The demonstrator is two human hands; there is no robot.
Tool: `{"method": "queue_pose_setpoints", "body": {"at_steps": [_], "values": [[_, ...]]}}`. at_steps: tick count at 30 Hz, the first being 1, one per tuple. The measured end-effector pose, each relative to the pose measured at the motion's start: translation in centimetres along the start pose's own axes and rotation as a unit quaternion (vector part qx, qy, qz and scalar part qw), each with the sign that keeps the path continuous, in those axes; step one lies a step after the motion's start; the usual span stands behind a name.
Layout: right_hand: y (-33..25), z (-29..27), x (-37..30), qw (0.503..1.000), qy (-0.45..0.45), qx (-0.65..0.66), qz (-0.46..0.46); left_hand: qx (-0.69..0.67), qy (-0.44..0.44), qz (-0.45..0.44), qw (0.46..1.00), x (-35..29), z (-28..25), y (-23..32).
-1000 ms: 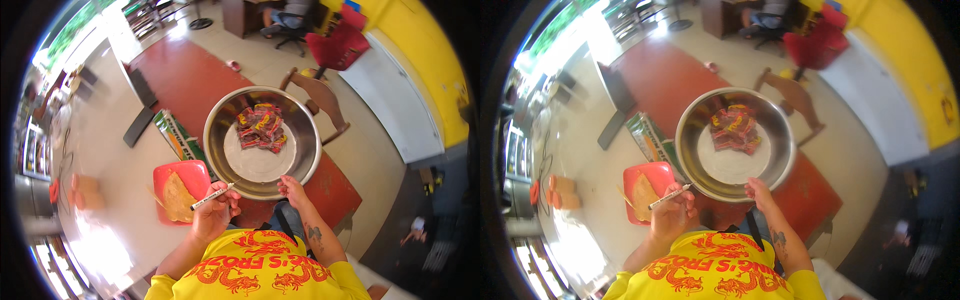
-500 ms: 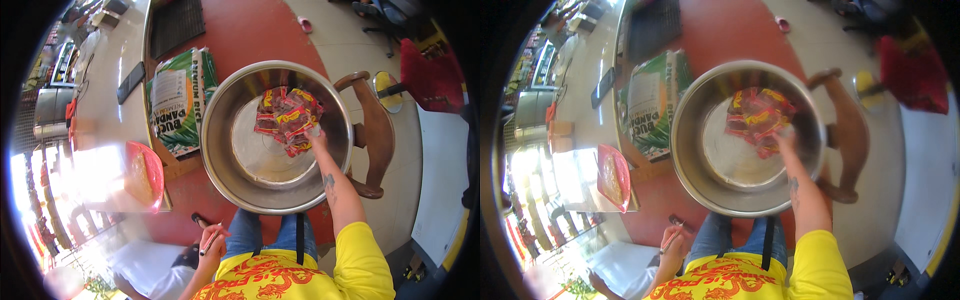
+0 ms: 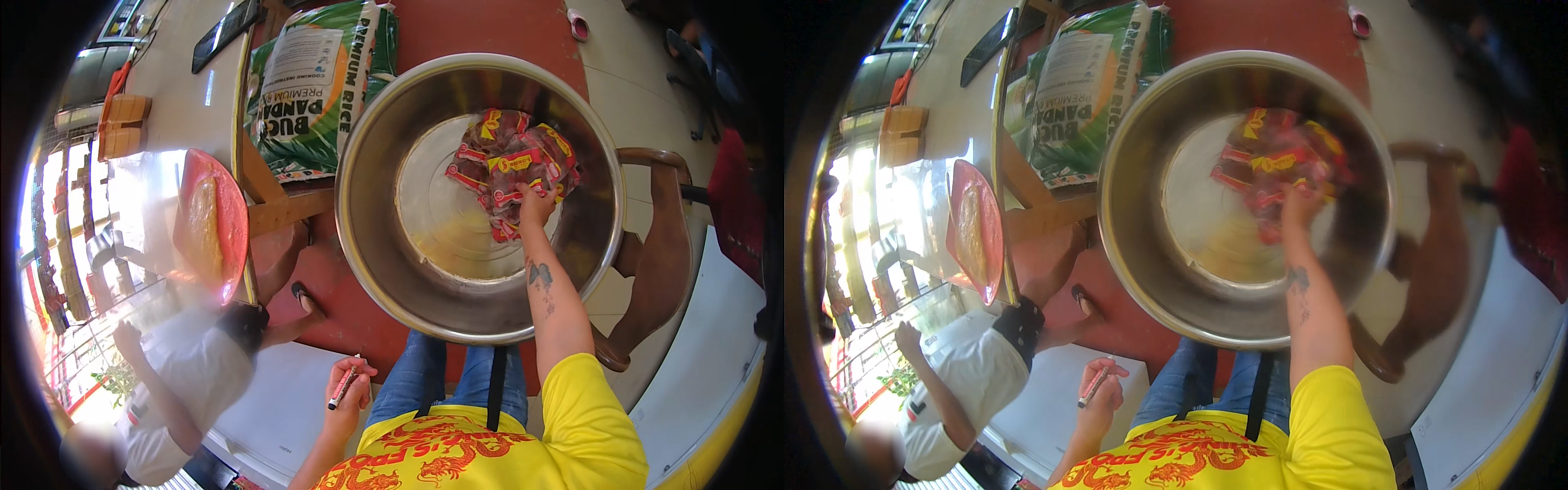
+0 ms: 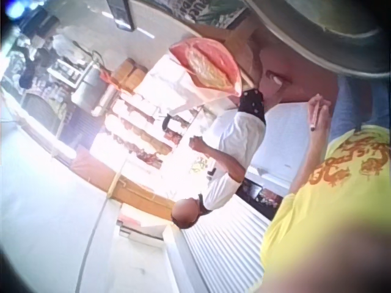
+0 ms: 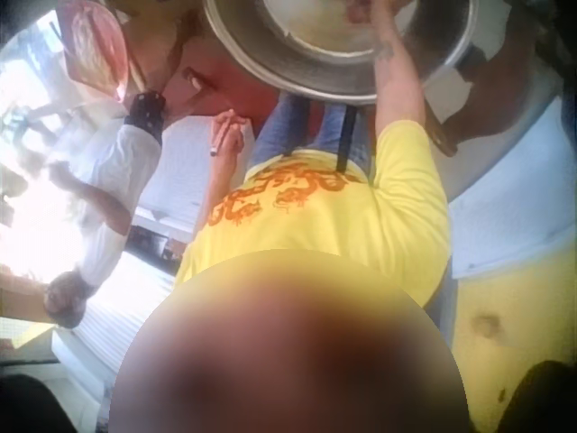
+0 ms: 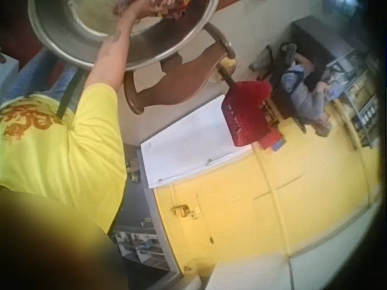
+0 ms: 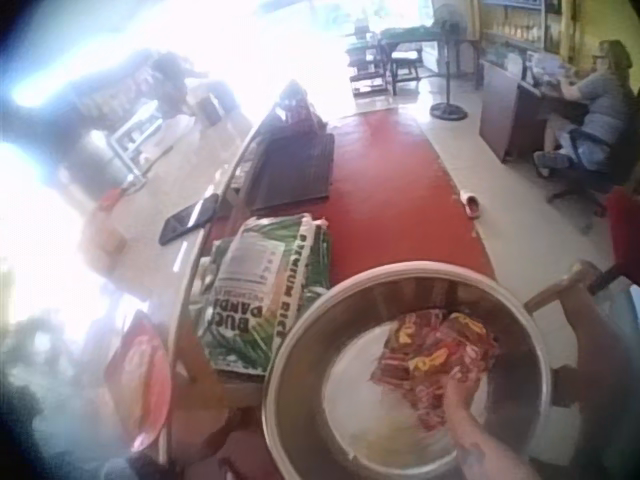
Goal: The person writes on a clear plastic bag with a marker, then places several small packaged food items into the bag from a metal bowl. The person handles the items one at a time and arranges them inside the bag.
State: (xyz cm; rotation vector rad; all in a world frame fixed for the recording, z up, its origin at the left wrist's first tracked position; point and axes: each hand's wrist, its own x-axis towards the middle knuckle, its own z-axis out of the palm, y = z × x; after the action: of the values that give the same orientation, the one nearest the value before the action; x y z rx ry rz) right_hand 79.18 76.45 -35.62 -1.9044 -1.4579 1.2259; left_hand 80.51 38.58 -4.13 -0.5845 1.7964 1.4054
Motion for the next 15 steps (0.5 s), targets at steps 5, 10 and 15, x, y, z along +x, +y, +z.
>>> {"method": "queue_pose_setpoints", "body": {"at_steps": [5,10,15], "values": [[-1.4,-0.2,-0.5,0.991,-0.127,-0.049,0.013,-0.005,-0.006,0.000,1.000,0.6,-0.3,-0.1],[2.0,-0.5,-5.3,0.972,-0.228,-0.026,-0.047,0.011,-0.017,-0.012,1.000,1.3,-0.4,0.0],[10.0,2.5,-12.0,0.927,-0.344,0.126,0.078,0.027,-0.033,-0.006,0.999,2.2,-0.6,0.2]]}}
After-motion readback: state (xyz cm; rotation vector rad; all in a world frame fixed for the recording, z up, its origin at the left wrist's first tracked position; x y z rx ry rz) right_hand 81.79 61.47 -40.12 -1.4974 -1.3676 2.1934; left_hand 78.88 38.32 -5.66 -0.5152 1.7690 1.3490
